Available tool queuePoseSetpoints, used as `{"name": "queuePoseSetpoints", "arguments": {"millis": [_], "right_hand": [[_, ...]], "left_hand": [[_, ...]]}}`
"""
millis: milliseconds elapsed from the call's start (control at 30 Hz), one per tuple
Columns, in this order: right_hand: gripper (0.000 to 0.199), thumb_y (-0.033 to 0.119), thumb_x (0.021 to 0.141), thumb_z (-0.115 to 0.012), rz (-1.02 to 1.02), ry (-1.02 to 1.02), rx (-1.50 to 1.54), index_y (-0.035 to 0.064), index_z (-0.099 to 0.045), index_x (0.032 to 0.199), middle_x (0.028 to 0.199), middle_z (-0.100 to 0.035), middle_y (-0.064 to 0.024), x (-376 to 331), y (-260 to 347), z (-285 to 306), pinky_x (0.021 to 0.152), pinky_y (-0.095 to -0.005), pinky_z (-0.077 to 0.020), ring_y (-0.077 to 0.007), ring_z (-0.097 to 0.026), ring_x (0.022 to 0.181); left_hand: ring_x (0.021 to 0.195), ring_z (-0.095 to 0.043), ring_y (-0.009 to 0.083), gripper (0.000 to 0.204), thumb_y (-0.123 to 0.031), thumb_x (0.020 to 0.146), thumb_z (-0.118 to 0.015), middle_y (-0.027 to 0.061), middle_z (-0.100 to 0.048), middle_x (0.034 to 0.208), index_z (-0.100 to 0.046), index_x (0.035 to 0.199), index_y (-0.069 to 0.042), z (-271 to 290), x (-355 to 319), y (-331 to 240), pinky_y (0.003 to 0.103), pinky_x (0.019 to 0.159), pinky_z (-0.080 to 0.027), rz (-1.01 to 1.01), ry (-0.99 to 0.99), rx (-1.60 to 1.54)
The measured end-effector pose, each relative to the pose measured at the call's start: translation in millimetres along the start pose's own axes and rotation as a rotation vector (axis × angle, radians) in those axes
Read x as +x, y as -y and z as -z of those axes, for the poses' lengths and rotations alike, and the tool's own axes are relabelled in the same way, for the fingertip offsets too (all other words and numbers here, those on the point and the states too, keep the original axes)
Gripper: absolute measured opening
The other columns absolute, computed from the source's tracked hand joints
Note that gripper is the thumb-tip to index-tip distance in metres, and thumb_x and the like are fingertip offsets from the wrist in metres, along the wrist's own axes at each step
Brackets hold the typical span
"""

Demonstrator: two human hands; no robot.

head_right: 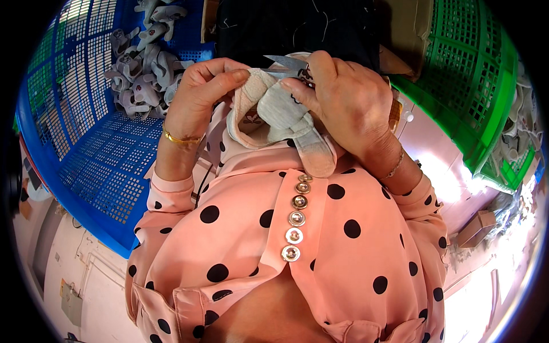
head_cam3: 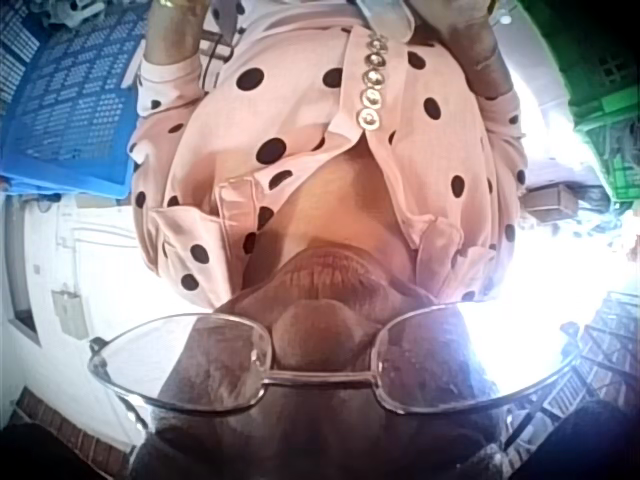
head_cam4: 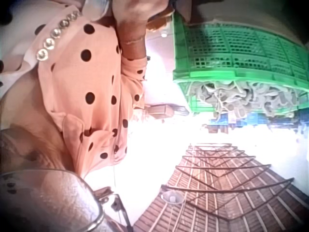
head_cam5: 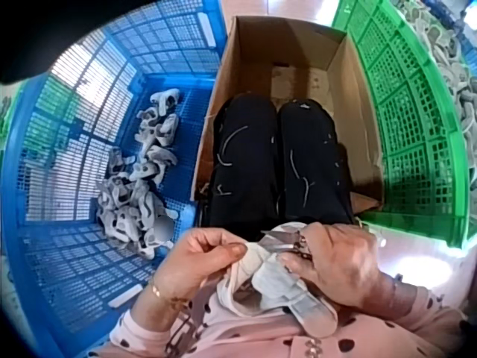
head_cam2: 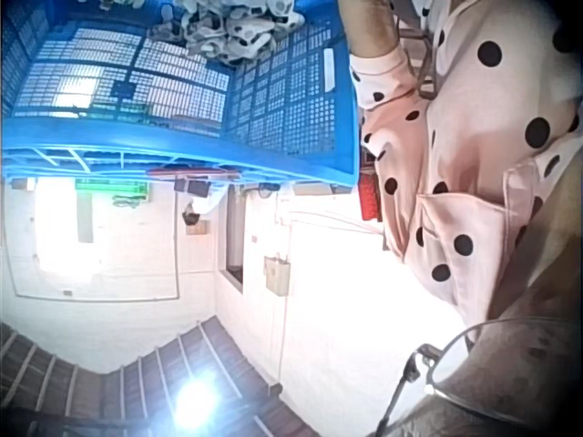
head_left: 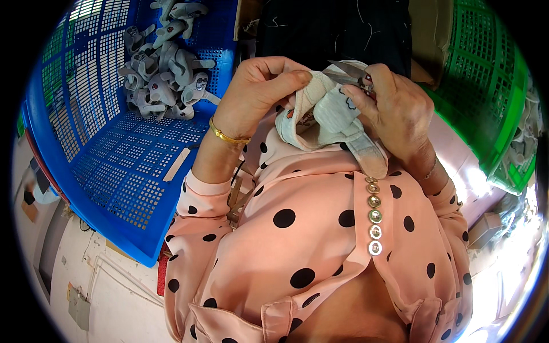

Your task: The person sits on the floor and uses scissors to trim loose threads and excess fabric from small, light-colored fabric items. They handle the items one at a time, turning them over to access different edges, and place the trimmed pieces into a nearby blue basket.

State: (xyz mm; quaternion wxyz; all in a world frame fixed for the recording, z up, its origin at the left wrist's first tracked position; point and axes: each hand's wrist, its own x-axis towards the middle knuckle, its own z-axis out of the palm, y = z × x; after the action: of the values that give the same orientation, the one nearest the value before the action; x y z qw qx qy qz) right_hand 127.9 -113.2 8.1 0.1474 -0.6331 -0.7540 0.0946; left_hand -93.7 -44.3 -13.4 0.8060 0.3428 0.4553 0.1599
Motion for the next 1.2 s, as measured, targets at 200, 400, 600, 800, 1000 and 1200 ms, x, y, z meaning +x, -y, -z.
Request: {"name": "queuePoseSetpoints", "arguments": {"millis": [200,400,600,800,1000,1200], "right_hand": [[0.036,0.041,0.075,-0.077,0.006,-0.02,0.041,0.0102,-0.058,0.079,0.061,-0.058,-0.0029,0.9,0.2,4.1,0.048,-0.0302,-0.0472,-0.0203,-0.06,0.054],[0.037,0.038,0.078,-0.076,-0.253,0.149,0.601,0.0048,-0.062,0.089,0.072,-0.066,-0.0099,4.5,-5.3,3.0,0.056,-0.0316,-0.0506,-0.0272,-0.065,0.064],[0.02,0.018,0.084,-0.069,-0.202,0.308,0.588,0.0012,-0.06,0.092,0.069,-0.056,-0.0067,30.3,-7.9,5.5,0.057,-0.0278,-0.0439,-0.0168,-0.051,0.062],[0.019,0.01,0.085,-0.067,-0.298,-0.079,0.585,0.0015,-0.051,0.08,0.06,-0.047,-0.012,46.9,-38.6,16.8,0.052,-0.0301,-0.0411,-0.0231,-0.04,0.052],[0.014,0.008,0.088,-0.06,-0.482,-0.156,0.745,-0.0004,-0.049,0.085,0.064,-0.05,-0.0152,37.0,-34.7,1.9,0.053,-0.0319,-0.043,-0.0212,-0.044,0.053],[0.009,0.007,0.09,-0.054,-0.722,-0.135,1.263,0.0005,-0.05,0.094,0.069,-0.048,0.0033,-11.3,-12.0,-20.9,0.054,-0.0196,-0.038,-0.0043,-0.042,0.06]], "left_hand": [[0.06,-0.054,0.0023,0.017,-0.018,0.089,-0.069,-0.0019,-0.066,0.073,-0.073,0.094,-0.003,-0.2,-1.3,0.0,0.016,0.055,-0.042,-0.005,0.0,-0.013],[0.067,-0.058,0.0035,0.015,-0.01,0.09,-0.063,-0.0006,-0.068,0.08,-0.07,0.1,-0.002,-2.1,-0.1,-4.0,0.018,0.061,-0.046,-0.089,0.036,0.104],[0.064,-0.056,0.003,0.016,-0.012,0.093,-0.06,0.0015,-0.065,0.072,-0.069,0.095,0.001,-16.8,16.4,-19.1,0.018,0.056,-0.044,-0.401,0.024,0.503],[0.084,-0.063,0.0091,0.015,-0.009,0.097,-0.054,0.0079,-0.069,0.094,-0.065,0.098,0.001,-17.2,21.7,-47.5,0.022,0.076,-0.049,-0.83,-0.436,0.396],[0.096,-0.061,0.0284,0.049,-0.015,0.081,-0.074,0.0152,-0.062,0.111,-0.055,0.123,0.003,-56.6,-4.2,-36.0,0.035,0.086,-0.05,-0.787,-0.166,0.936],[0.115,-0.048,0.0373,0.07,-0.023,0.069,-0.08,0.015,-0.053,0.125,-0.05,0.129,-0.001,-73.7,7.3,-4.2,0.042,0.099,-0.042,-0.703,-0.204,1.177]]}}
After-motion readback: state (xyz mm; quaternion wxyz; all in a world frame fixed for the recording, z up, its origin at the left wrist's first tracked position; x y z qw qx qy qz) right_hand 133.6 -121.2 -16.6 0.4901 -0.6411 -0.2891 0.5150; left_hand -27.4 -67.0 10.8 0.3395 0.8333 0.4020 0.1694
